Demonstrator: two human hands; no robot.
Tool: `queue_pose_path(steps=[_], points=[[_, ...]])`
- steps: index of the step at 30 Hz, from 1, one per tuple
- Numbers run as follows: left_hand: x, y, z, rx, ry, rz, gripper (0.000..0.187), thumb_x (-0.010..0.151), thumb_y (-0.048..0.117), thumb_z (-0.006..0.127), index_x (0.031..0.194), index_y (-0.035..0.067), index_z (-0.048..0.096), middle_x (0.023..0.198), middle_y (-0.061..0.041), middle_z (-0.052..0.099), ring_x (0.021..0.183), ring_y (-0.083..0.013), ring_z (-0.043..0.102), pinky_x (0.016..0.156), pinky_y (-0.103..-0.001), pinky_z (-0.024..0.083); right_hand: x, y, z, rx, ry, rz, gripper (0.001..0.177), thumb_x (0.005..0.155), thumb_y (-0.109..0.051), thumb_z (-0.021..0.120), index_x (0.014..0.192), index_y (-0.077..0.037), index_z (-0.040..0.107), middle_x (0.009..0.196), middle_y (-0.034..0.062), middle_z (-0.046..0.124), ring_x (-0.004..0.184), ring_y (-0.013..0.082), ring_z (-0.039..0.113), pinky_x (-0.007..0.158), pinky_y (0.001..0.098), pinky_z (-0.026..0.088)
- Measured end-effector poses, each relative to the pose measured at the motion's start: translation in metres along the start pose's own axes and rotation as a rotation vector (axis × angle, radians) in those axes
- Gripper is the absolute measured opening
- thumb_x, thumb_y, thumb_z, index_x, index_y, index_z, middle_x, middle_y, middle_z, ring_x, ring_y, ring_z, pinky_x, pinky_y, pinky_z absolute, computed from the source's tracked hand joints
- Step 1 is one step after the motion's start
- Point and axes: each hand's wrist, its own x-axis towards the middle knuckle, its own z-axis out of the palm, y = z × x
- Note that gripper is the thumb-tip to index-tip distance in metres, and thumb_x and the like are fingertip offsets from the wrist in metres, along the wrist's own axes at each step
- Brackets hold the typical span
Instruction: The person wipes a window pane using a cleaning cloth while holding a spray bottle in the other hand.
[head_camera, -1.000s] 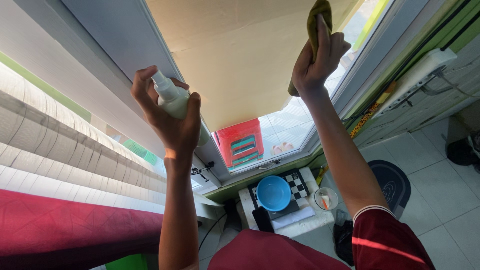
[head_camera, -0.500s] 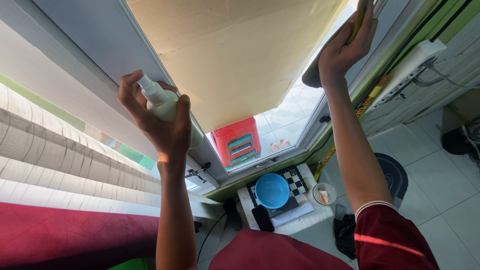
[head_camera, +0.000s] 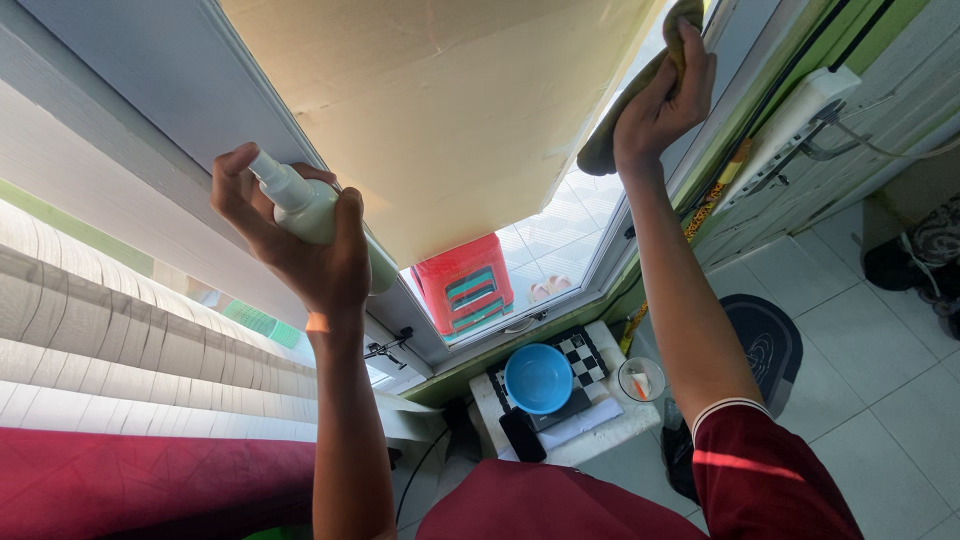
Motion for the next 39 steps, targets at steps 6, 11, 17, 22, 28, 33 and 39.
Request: queue_pose_path(steps=[6, 11, 17, 22, 28, 33, 39], points=[[0.002, -0.010, -0.002, -0.002, 0.001, 0.044, 0.075, 0.092, -0.014, 0.070, 0.150, 0.011, 0.029, 0.140, -0.010, 0.041, 0.098, -0.0192, 0.065, 0.090, -0.032, 0.061, 0.004, -0.048, 0.021, -0.005, -0.029, 0.000, 0.030, 0.111, -0.010, 0.046, 0.136, -0.007, 0.061, 0.096, 0.0079, 0.063, 0.086, 0.0191, 0.064, 0.074, 0.0325, 0.048], [0.001, -0.009, -0.001, 0.005, -0.002, 0.045, 0.076, 0.091, -0.014, 0.070, 0.150, 0.011, 0.030, 0.141, -0.010, 0.040, 0.099, -0.0191, 0.066, 0.090, -0.033, 0.059, 0.012, -0.085, 0.037, 0.161, -0.083, -0.039, 0.033, 0.108, 0.000, 0.048, 0.140, -0.004, 0.057, 0.102, 0.0121, 0.066, 0.086, 0.0210, 0.068, 0.069, 0.0327, 0.052], [0.001, -0.005, 0.000, 0.011, 0.001, 0.036, 0.076, 0.092, -0.016, 0.070, 0.150, 0.011, 0.029, 0.143, -0.010, 0.041, 0.099, -0.0186, 0.065, 0.090, -0.032, 0.063, 0.021, -0.146, 0.050, 0.174, -0.136, -0.159, 0.037, 0.105, 0.003, 0.053, 0.140, -0.007, 0.055, 0.111, 0.0193, 0.066, 0.094, 0.0348, 0.072, 0.081, 0.0408, 0.064], [0.000, -0.001, 0.000, 0.005, 0.006, -0.001, 0.075, 0.093, -0.016, 0.069, 0.150, 0.011, 0.029, 0.140, -0.010, 0.042, 0.099, -0.0181, 0.065, 0.089, -0.032, 0.060, 0.019, -0.187, 0.048, 0.064, -0.304, -0.225, 0.042, 0.095, 0.001, 0.060, 0.136, -0.010, 0.064, 0.087, 0.0111, 0.055, 0.072, 0.0269, 0.062, 0.067, 0.0390, 0.056], [0.002, -0.001, -0.002, 0.007, -0.011, 0.005, 0.073, 0.093, -0.014, 0.069, 0.149, 0.010, 0.029, 0.140, -0.011, 0.040, 0.098, -0.0178, 0.064, 0.091, -0.033, 0.063, 0.031, -0.172, 0.040, 0.034, -0.372, -0.325, 0.043, 0.098, 0.000, 0.067, 0.139, -0.014, 0.064, 0.086, 0.0069, 0.053, 0.069, 0.0222, 0.061, 0.064, 0.0384, 0.054], [-0.002, 0.001, 0.003, 0.029, 0.015, 0.004, 0.074, 0.094, -0.013, 0.069, 0.151, 0.011, 0.028, 0.135, -0.012, 0.043, 0.099, -0.0180, 0.064, 0.088, -0.032, 0.057, 0.043, -0.106, 0.033, -0.078, -0.249, -0.284, 0.051, 0.097, 0.004, 0.062, 0.144, -0.014, 0.056, 0.093, 0.0088, 0.055, 0.068, 0.0208, 0.058, 0.057, 0.0356, 0.046], [-0.009, 0.015, 0.028, 0.030, 0.016, -0.018, 0.070, 0.096, -0.012, 0.068, 0.149, 0.011, 0.029, 0.113, -0.012, 0.057, 0.096, -0.0183, 0.063, 0.087, -0.032, 0.057, 0.048, -0.035, 0.009, -0.095, -0.156, -0.233, 0.054, 0.103, 0.010, 0.054, 0.152, -0.011, 0.049, 0.091, 0.0096, 0.050, 0.069, 0.0206, 0.048, 0.059, 0.0407, 0.032]])
